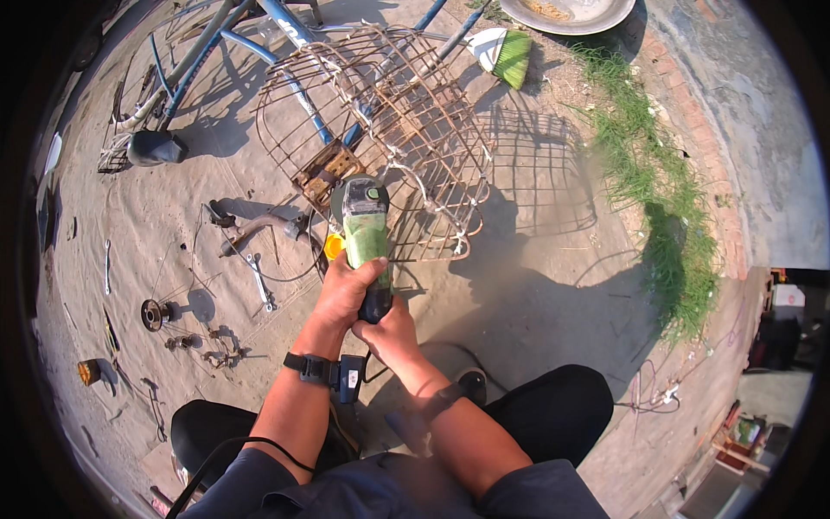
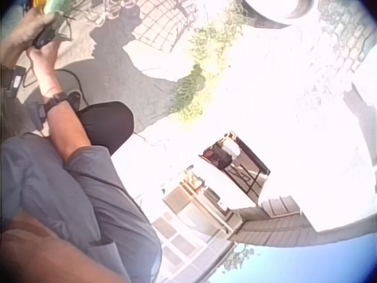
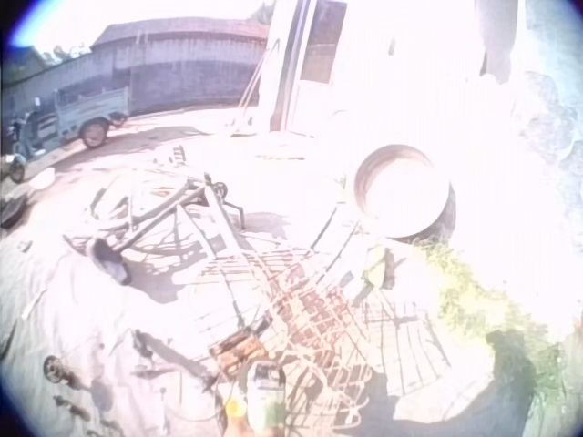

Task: The person uses a screwdriver to loosen a bolt on a bicycle basket attached to the handlebars. They then use an angle grinder to cut a metal part of the basket. The person continues to use the screwdriver to adjust the basket and the grinder to cut more metal.

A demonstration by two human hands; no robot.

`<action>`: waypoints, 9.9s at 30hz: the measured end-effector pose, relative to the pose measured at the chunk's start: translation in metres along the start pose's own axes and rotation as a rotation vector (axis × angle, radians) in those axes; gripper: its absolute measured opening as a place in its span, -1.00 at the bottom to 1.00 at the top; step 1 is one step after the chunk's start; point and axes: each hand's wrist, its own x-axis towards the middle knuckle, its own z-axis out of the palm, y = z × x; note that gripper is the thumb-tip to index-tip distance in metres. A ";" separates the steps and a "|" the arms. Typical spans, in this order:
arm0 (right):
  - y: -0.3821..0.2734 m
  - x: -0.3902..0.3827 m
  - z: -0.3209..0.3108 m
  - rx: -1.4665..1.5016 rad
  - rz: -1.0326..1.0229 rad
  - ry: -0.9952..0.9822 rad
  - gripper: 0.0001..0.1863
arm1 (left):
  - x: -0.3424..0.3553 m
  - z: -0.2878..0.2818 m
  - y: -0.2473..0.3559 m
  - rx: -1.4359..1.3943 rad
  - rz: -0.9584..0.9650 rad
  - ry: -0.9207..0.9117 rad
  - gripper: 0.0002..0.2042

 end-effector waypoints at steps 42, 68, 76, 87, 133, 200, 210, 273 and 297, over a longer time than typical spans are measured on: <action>-0.007 -0.001 0.000 0.035 0.014 -0.003 -0.45 | 0.003 0.001 -0.002 0.022 0.002 0.015 -0.48; -0.004 -0.019 -0.007 0.102 0.000 -0.063 -0.63 | -0.016 0.008 0.003 0.057 -0.021 -0.006 -0.46; -0.002 -0.011 -0.005 0.063 0.028 -0.017 -0.56 | -0.010 0.009 0.004 0.027 -0.034 0.013 -0.46; 0.002 -0.003 -0.008 -0.013 -0.038 0.037 -0.47 | -0.001 0.011 0.002 -0.003 -0.039 -0.006 -0.50; -0.020 -0.010 -0.011 0.123 0.025 -0.046 -0.68 | -0.001 0.011 -0.001 0.039 -0.012 0.043 -0.49; -0.089 -0.038 0.010 0.086 -0.169 -0.623 -0.38 | -0.068 -0.085 0.078 -0.698 0.165 0.208 -0.41; -0.102 -0.045 0.002 0.044 -0.208 -0.686 -0.19 | -0.063 -0.081 0.075 -0.664 0.263 0.089 -0.44; 0.061 0.084 -0.397 -0.768 0.098 0.740 -0.39 | -0.161 -0.282 0.246 1.169 -0.344 0.414 -0.75; 0.084 0.080 -0.403 -1.079 0.260 0.481 -0.19 | -0.038 -0.285 0.098 1.729 -0.201 0.150 -0.33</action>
